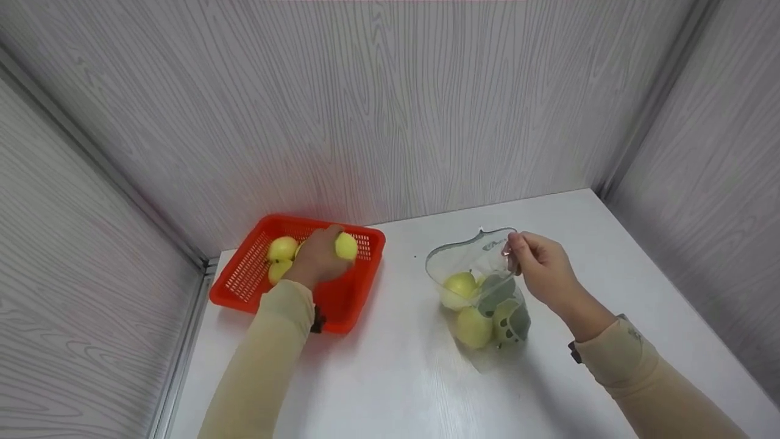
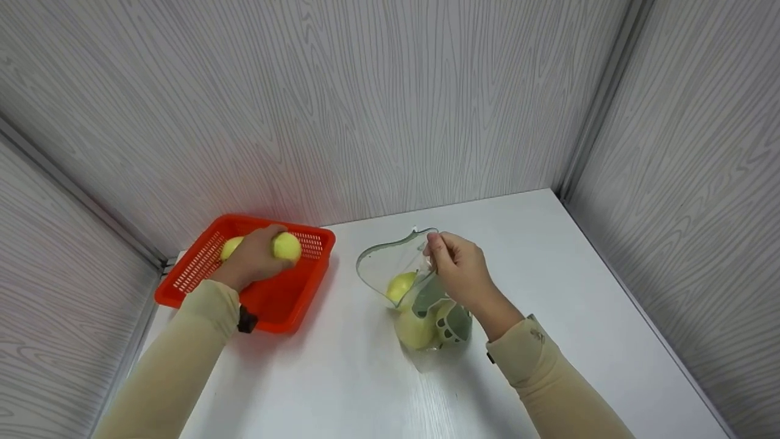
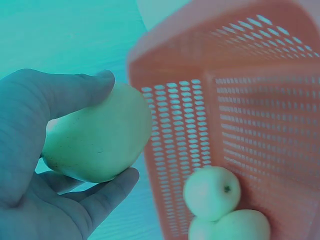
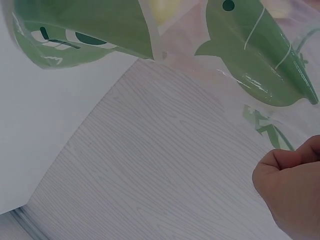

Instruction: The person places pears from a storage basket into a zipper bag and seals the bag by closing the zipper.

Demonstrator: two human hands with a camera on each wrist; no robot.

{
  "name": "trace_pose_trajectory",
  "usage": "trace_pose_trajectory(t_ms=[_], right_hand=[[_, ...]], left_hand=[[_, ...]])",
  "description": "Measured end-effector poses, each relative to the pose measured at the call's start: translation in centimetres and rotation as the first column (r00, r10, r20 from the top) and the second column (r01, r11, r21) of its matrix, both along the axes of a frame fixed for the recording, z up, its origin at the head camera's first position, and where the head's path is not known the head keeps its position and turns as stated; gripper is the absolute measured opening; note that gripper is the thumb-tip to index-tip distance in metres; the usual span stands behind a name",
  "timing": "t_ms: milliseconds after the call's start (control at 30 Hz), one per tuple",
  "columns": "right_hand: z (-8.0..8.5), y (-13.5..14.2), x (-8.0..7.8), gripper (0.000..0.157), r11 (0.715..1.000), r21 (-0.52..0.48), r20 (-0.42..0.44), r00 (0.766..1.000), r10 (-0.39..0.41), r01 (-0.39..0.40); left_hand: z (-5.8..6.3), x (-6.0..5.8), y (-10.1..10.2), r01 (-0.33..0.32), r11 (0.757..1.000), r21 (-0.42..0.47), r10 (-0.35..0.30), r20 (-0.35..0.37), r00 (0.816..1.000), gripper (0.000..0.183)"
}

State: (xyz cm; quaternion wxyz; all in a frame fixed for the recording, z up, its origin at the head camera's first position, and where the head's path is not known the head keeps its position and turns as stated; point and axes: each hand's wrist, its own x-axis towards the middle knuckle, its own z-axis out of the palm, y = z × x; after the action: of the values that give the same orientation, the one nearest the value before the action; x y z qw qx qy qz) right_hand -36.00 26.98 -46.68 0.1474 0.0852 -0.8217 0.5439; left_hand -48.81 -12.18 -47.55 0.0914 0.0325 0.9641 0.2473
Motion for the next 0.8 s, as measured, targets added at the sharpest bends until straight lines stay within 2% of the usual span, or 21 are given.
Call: trace_pose_trajectory(t_ms=[167, 333, 567, 800], right_hand=[[-0.3, 0.1, -0.3, 0.041, 1.0, 0.012, 0.029, 1.0, -0.01, 0.009], [-0.3, 0.1, -0.8, 0.042, 0.999, 0.033, 0.039, 0.999, -0.015, 0.014], [-0.1, 0.2, -1.0, 0.044, 0.999, 0.034, 0.065, 0.998, -0.018, 0.015], [0.0, 0.1, -0.7, 0.044, 1.0, 0.029, 0.059, 0.998, -0.014, 0.012]], left_hand=[[1.1, 1.1, 1.6, 0.114, 0.993, -0.015, -0.115, -0.101, 0.988, 0.08], [2.4, 2.4, 3.9, 0.175, 0.985, 0.01, -0.17, -0.169, 0.971, 0.072], [4.7, 4.1, 7.1, 0.24, 0.971, -0.014, -0.237, -0.224, 0.945, 0.074], [5.6, 5.5, 8.9, 0.274, 0.962, -0.007, -0.266, -0.267, 0.926, 0.075]])
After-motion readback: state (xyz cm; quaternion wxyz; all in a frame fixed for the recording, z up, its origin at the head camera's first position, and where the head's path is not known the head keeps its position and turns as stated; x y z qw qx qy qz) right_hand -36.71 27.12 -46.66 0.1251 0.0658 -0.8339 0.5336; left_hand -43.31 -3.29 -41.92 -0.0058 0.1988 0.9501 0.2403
